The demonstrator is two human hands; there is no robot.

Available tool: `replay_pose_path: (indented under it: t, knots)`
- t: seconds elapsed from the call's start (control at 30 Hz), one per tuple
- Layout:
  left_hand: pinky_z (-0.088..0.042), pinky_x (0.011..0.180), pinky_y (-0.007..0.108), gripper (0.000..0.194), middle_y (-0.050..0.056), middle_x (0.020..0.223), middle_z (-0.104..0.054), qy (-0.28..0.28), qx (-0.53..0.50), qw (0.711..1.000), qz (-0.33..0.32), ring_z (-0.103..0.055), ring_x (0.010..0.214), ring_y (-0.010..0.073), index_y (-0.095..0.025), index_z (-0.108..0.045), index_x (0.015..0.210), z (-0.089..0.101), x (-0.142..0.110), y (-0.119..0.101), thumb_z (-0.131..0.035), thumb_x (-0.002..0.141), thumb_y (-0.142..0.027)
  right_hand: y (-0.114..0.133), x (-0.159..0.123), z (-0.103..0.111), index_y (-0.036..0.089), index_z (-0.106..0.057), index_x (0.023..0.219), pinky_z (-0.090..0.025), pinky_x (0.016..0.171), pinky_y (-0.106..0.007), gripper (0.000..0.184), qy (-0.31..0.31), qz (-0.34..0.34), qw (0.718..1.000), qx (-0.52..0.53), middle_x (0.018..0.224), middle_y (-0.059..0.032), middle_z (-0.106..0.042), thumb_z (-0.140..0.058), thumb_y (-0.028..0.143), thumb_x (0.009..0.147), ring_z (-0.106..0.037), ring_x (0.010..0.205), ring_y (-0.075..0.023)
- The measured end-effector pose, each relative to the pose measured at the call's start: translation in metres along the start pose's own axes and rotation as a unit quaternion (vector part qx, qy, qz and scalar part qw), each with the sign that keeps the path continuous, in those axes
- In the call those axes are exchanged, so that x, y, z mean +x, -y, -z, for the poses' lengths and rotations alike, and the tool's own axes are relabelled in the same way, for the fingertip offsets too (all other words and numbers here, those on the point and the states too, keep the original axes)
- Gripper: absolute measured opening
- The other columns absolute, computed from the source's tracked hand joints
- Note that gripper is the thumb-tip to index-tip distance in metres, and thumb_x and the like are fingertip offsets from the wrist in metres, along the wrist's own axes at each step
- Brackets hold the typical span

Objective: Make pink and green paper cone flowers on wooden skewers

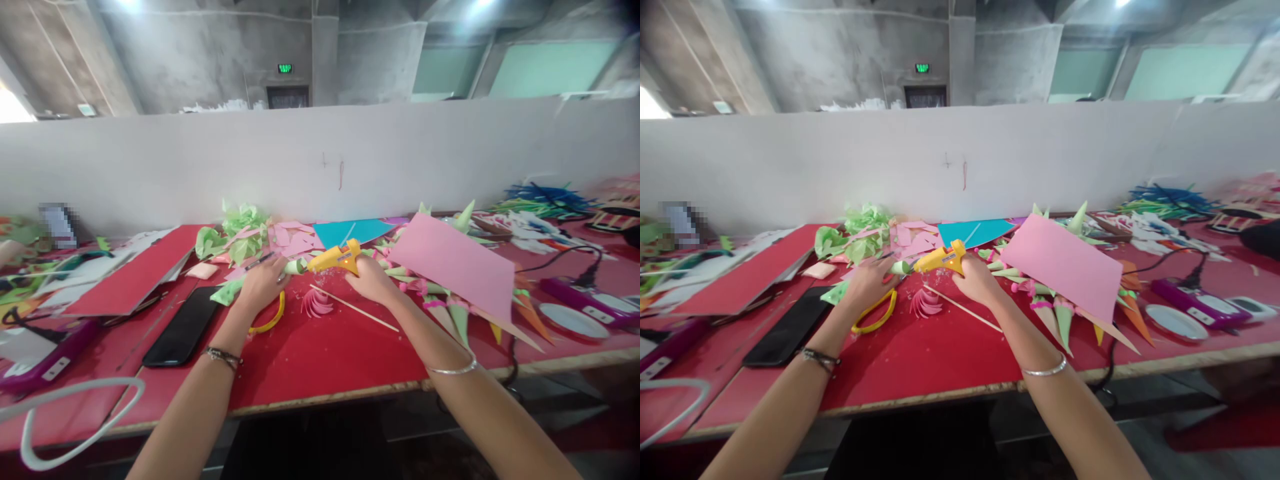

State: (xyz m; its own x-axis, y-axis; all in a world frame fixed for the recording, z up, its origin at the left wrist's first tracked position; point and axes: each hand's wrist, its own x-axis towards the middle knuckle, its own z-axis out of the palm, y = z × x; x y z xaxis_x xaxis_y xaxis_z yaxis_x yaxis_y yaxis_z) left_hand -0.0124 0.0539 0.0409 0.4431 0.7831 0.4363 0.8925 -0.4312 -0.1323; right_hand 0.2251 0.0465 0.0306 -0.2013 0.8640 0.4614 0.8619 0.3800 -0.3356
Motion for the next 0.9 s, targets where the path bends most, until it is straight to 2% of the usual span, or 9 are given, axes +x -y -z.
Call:
replay_pose_path:
  t: [0.1, 0.23, 0.43, 0.63, 0.9]
  knots:
    - [-0.037, 0.065, 0.027, 0.014, 0.005, 0.085, -0.061, 0.006, 0.004, 1.000, -0.001, -0.055, 0.080, 0.0205, -0.018, -0.049, 0.087, 0.0005, -0.0001, -0.0016, -0.042, 0.080, -0.029, 0.0002, -0.0004, 0.0000, 0.013, -0.058, 0.088, -0.038, 0.056, -0.022, 0.021, -0.029, 0.027, 0.999, 0.023, 0.077, -0.0074, -0.062, -0.054, 0.022, 0.070, -0.056, 0.068, -0.0173]
    - [-0.037, 0.065, 0.028, 0.016, 0.005, 0.084, -0.061, 0.019, 0.014, 1.000, 0.007, -0.056, 0.080, 0.0209, -0.018, -0.049, 0.089, 0.0013, -0.0001, -0.0039, -0.042, 0.080, -0.030, 0.0012, -0.0013, 0.0004, 0.012, -0.056, 0.096, -0.040, 0.057, -0.024, 0.039, -0.059, 0.034, 0.997, 0.033, 0.082, -0.0092, -0.062, -0.061, 0.038, 0.067, -0.058, 0.072, -0.0205]
    - [-0.037, 0.066, 0.027, 0.016, 0.006, 0.086, -0.061, 0.028, 0.007, 0.999, 0.021, -0.056, 0.081, 0.0205, -0.018, -0.049, 0.088, 0.0003, -0.0002, -0.0032, -0.040, 0.081, -0.030, -0.0001, -0.0007, 0.0004, 0.014, -0.057, 0.088, -0.039, 0.056, -0.022, 0.022, -0.046, 0.042, 0.997, 0.039, 0.078, -0.0071, -0.062, -0.056, 0.022, 0.068, -0.057, 0.067, -0.0165]
    - [-0.037, 0.063, 0.027, 0.017, 0.006, 0.082, -0.061, 0.021, 0.001, 0.999, 0.025, -0.056, 0.079, 0.0209, -0.019, -0.049, 0.088, 0.0009, -0.0002, -0.0035, -0.041, 0.080, -0.031, 0.0012, -0.0008, 0.0033, 0.014, -0.057, 0.091, -0.038, 0.054, -0.021, 0.026, -0.030, 0.018, 0.999, 0.024, 0.080, -0.0073, -0.062, -0.053, 0.016, 0.065, -0.056, 0.067, -0.0165]
    - [-0.035, 0.058, 0.025, 0.018, 0.004, 0.077, -0.060, 0.046, -0.011, 0.999, 0.022, -0.056, 0.072, 0.0192, -0.019, -0.050, 0.086, -0.0003, -0.0004, -0.0037, -0.039, 0.080, -0.033, 0.0028, -0.0015, 0.0029, 0.014, -0.054, 0.096, -0.037, 0.056, -0.022, 0.029, -0.041, 0.001, 0.999, 0.005, 0.085, -0.0091, -0.061, -0.049, 0.014, 0.067, -0.057, 0.071, -0.0180]
